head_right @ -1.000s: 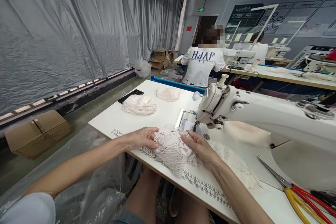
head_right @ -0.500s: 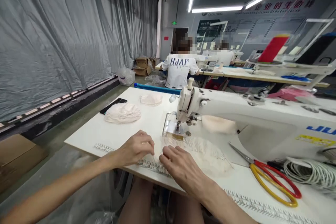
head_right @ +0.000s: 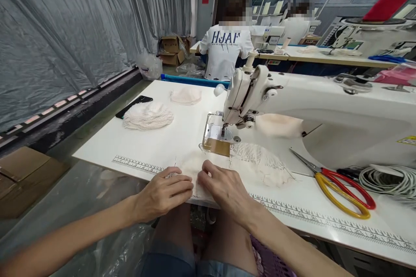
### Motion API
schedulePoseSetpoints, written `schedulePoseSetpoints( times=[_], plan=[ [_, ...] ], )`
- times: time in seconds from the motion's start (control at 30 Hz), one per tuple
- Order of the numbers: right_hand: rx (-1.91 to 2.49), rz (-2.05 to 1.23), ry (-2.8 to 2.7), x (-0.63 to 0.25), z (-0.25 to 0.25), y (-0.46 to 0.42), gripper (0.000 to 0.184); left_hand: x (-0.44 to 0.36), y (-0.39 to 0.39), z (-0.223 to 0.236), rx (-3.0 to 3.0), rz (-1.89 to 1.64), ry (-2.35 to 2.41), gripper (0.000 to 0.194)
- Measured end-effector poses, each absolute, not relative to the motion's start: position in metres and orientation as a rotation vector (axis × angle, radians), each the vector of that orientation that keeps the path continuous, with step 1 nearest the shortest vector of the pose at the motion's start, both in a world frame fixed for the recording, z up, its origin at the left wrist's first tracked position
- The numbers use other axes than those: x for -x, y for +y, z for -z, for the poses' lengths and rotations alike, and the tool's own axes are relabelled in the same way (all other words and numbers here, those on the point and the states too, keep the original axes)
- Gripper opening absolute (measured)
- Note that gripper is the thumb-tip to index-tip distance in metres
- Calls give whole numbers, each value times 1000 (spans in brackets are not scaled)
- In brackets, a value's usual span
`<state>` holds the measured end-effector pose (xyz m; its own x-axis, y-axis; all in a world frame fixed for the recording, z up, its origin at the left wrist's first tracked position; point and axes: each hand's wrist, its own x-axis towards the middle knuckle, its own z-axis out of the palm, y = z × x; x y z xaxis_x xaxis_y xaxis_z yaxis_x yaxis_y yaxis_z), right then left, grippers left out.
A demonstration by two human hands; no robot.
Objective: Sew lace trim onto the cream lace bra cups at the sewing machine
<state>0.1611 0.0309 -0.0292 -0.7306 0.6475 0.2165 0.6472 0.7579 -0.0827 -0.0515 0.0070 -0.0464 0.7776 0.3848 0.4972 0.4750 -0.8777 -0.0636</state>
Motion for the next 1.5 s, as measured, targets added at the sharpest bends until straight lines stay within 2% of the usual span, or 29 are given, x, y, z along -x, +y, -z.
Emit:
schedulePoseSetpoints(
  times=[0.1,0.33,0.4,0.47,0.57,0.67,0.73,0.9,1.03,1.13,1.23,1.4,1.5],
  plan=[
    [1057,-61,-2709,-161,32,34,17,53,9,52,2783,774,-711,16],
    [761,-970,-2462,-158,24,46,17,52,17,62,2830,936,-732,17],
    [674,-1114,-2472,-158,24,55,18,51,18,64,2845,974,-730,18],
    [687,-1001,-2577,-163,23,67,20,51,19,66,2850,1008,-715,18],
    [954,-438,-2595,-182,16,81,25,51,18,66,2851,1032,-707,16],
    [1168,-131,-2374,-205,5,70,16,51,17,67,2855,1050,-751,15],
    [1112,-227,-2402,-214,5,45,11,50,16,67,2857,1074,-788,15],
    [776,-350,-2681,-205,34,-18,22,46,16,67,2863,1167,-916,10],
    [691,-72,-2553,-181,59,-18,33,42,16,65,2823,1229,-971,8],
    [622,77,-2512,-165,65,-6,27,41,13,64,2812,1246,-998,8],
    [603,83,-2408,-160,64,-4,19,40,10,65,2786,1248,-989,7],
    [762,-29,-2396,-212,69,-34,20,37,6,68,2751,1192,-966,7],
    [852,71,-2529,-269,86,-65,26,30,7,69,2722,1157,-920,9]
  ],
)
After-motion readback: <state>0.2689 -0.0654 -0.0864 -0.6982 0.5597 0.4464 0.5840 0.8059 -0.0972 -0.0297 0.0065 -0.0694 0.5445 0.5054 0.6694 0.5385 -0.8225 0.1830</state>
